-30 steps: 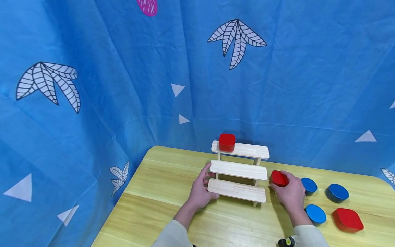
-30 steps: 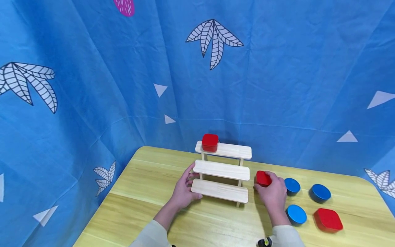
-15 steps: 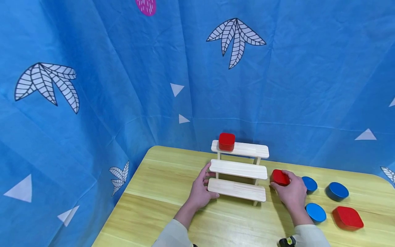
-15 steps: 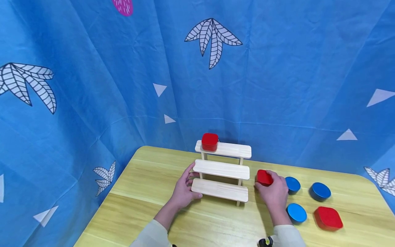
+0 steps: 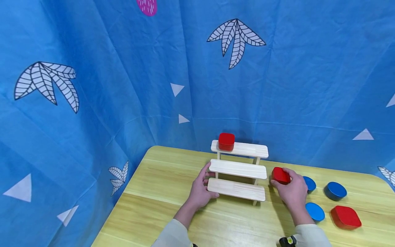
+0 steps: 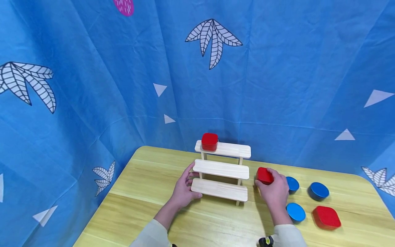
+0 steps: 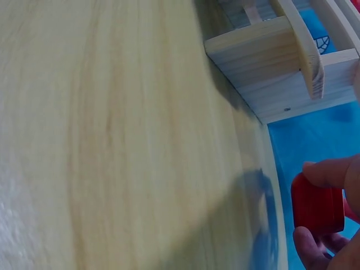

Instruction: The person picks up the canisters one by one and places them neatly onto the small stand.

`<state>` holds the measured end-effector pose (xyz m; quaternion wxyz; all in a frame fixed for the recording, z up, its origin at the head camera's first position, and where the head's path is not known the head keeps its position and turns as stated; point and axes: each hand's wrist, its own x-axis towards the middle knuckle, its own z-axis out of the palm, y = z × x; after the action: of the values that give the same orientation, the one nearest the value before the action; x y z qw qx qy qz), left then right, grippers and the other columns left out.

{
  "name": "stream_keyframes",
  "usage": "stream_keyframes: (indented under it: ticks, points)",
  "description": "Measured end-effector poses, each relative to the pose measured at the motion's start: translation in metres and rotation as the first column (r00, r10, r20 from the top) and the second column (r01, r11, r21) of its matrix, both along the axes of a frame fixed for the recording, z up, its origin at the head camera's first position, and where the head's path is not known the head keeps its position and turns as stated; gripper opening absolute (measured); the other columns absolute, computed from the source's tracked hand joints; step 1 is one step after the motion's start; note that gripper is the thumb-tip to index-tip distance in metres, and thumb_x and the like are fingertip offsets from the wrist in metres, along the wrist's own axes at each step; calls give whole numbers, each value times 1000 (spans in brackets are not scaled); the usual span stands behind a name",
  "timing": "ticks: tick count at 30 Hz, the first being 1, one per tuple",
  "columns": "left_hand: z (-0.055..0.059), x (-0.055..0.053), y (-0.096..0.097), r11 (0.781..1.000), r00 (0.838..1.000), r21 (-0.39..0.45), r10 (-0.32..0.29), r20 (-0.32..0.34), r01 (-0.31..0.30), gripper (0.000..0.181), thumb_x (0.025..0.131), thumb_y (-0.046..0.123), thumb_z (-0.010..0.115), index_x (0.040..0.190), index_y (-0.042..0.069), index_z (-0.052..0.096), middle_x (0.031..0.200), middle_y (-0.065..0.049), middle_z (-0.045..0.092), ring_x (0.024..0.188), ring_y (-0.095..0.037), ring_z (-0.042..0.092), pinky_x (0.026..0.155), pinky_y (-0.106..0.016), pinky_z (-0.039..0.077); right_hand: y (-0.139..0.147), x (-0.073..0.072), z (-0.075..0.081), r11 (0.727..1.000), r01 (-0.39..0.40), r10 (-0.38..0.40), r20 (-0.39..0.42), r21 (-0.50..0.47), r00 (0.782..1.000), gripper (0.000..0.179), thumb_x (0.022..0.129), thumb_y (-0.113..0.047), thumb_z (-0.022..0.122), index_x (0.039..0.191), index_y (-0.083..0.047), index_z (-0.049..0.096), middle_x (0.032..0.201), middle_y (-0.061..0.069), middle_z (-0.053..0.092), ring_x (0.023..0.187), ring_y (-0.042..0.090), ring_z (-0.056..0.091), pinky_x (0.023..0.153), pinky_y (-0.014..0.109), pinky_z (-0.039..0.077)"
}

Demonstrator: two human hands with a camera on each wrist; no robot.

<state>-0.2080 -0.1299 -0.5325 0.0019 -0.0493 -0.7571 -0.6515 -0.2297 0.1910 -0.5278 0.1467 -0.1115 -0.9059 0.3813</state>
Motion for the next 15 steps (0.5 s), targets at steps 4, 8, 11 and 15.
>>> stream_keyframes:
  ticks: [4, 8, 11, 15]
  points:
    - [0, -1, 0, 1000, 1000, -15, -1, -5, 1, 126, 60, -27, 80, 155, 40, 32, 128, -3, 56, 108, -24, 57, 78, -33, 56, -1, 0, 4, 1000, 5, -5, -8, -7, 1000, 67, 77, -15, 85, 135, 3, 56, 128, 32, 52, 116, 50, 44, 86, 63, 42]
    - [-1, -1, 0, 1000, 1000, -19, -2, -7, 2, 126, 60, -27, 81, 155, 39, 31, 128, -3, 56, 107, -23, 57, 78, -33, 56, -3, 1, 9, 1000, 13, -13, -22, -16, 1000, 68, 76, -14, 86, 135, 3, 56, 128, 31, 52, 115, 49, 45, 84, 62, 43]
    - [-1, -1, 0, 1000, 1000, -13, 2, -1, -2, 127, 60, -27, 80, 155, 40, 32, 127, -2, 56, 107, -23, 57, 77, -33, 56, -4, 1, 14, 1000, 14, -15, -31, -20, 999, 69, 75, -14, 86, 136, 2, 57, 128, 30, 52, 115, 48, 45, 85, 61, 41]
    - [0, -1, 1, 1000, 1000, -9, 4, 7, -4, 127, 59, -28, 80, 155, 41, 32, 126, -1, 57, 106, -23, 57, 77, -33, 57, -5, 1, 19, 999, 15, -16, -48, -28, 999, 68, 75, -13, 86, 135, 1, 57, 128, 29, 52, 115, 47, 45, 84, 59, 40]
